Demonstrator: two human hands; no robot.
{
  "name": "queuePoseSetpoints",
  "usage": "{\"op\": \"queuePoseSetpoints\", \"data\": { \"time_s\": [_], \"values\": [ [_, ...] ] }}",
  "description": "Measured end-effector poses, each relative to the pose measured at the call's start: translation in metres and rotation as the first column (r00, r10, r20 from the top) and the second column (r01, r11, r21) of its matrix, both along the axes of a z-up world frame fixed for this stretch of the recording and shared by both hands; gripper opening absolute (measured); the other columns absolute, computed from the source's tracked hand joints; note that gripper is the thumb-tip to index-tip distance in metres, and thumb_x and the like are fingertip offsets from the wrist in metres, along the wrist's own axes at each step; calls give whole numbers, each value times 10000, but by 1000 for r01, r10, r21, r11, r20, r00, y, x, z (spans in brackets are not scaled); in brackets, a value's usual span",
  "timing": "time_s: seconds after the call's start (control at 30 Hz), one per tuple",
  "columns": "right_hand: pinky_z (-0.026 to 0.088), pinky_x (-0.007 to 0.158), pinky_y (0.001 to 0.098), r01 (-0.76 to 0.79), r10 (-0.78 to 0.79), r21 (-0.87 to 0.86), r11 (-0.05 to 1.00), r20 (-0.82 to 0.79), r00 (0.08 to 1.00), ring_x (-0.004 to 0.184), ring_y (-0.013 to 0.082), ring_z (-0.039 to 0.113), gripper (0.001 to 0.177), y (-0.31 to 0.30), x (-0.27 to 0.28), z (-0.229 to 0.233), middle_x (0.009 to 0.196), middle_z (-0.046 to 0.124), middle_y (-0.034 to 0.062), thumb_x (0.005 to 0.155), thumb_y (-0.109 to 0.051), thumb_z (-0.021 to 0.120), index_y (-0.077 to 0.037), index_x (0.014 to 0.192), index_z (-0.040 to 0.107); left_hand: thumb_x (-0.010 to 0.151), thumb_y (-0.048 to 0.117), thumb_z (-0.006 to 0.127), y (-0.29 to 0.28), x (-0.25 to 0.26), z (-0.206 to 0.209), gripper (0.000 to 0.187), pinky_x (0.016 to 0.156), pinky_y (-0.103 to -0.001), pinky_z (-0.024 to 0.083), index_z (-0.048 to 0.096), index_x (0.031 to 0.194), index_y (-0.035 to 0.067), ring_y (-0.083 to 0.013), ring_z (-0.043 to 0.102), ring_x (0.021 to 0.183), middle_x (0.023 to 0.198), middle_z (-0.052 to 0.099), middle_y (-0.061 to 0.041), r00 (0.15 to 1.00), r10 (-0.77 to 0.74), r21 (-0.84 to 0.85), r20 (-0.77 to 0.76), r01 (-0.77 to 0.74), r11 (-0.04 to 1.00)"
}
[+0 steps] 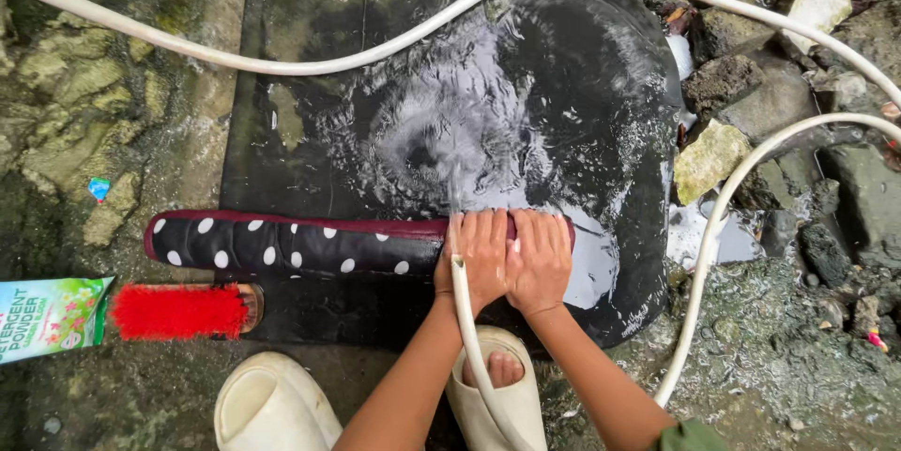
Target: The person washes a padded seat cover by hand on a mat outside. They apply water from a hose, rub detergent over the surface, scrub by hand, and then roll the cover tightly to wring out excess water multiple times.
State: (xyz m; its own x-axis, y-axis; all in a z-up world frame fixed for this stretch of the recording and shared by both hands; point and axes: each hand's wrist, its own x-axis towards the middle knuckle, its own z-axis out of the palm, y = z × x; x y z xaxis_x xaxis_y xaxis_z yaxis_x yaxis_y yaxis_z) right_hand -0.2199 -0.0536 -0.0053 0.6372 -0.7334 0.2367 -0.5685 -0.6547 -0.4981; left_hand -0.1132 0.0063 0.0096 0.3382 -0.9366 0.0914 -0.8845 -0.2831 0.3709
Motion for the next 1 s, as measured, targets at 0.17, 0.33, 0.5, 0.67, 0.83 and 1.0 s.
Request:
{"op": "queuePoseSetpoints", "data": {
  "time_s": [0.17, 0.33, 0.5, 0.67, 0.83, 1.0],
  "values": [
    [441, 930, 466, -26, 27, -11, 1000, 70, 997, 945, 357, 591, 230, -18, 9, 1, 969, 635, 143, 964, -221, 518, -52, 1028, 661, 940, 342, 553, -11, 2, -12, 250, 824, -435, 448, 638, 889, 112, -286, 583, 850, 866, 593, -102, 999, 40, 102, 31, -43, 994],
    [424, 819, 457, -56, 55, 38, 998, 16, 998, 855, 339, 577, 202, -40, 17, -14, 846, 602, 116, 923, -246, 546, -69, 901, 642, 913, 348, 597, -29, 17, -25, 252, 791, -405, 438, 651, 898, 103, -242, 613, 850, 846, 621, -49, 997, 68, -60, 46, -66, 996],
    [425, 844, 459, -76, 78, -21, 997, 127, 989, 865, 347, 572, 240, -36, 16, -4, 863, 592, 125, 911, -241, 520, -65, 972, 671, 913, 270, 610, -7, 21, 12, 397, 1029, -458, 429, 627, 1208, 4, -323, 569, 1217, 1260, 611, -160, 996, -84, 9, 37, 83, 996],
    [428, 879, 458, -51, 55, -33, 998, 154, 987, 903, 342, 579, 244, -32, 15, 4, 910, 621, 115, 930, -214, 506, -69, 1015, 683, 813, 180, 657, 85, 46, 70, 626, 1201, -482, 365, 537, 1426, 165, -315, 467, 1448, 1518, 543, -120, 875, -482, -60, -43, 479, 876],
    [424, 996, 466, -19, 25, -36, 999, 164, 986, 1067, 343, 600, 302, -20, 15, 11, 1108, 666, 130, 944, -207, 502, -49, 1143, 665, 976, 385, 491, 110, 46, 113, 398, 1005, -368, 494, 540, 1255, 105, -220, 655, 1199, 1276, 705, -110, -332, 589, 490, -737, 338, 804],
    [333, 1150, 516, 31, -26, -113, 993, 44, 999, 1272, 379, 537, 362, 5, 4, 13, 1277, 638, 151, 959, -197, 499, -40, 1253, 642, 962, 686, 301, 129, 29, 124, 628, 826, -361, 587, 512, 1079, 107, -216, 740, 893, 921, 711, -124, -214, 718, 709, -662, 132, 693]
  ]
}}
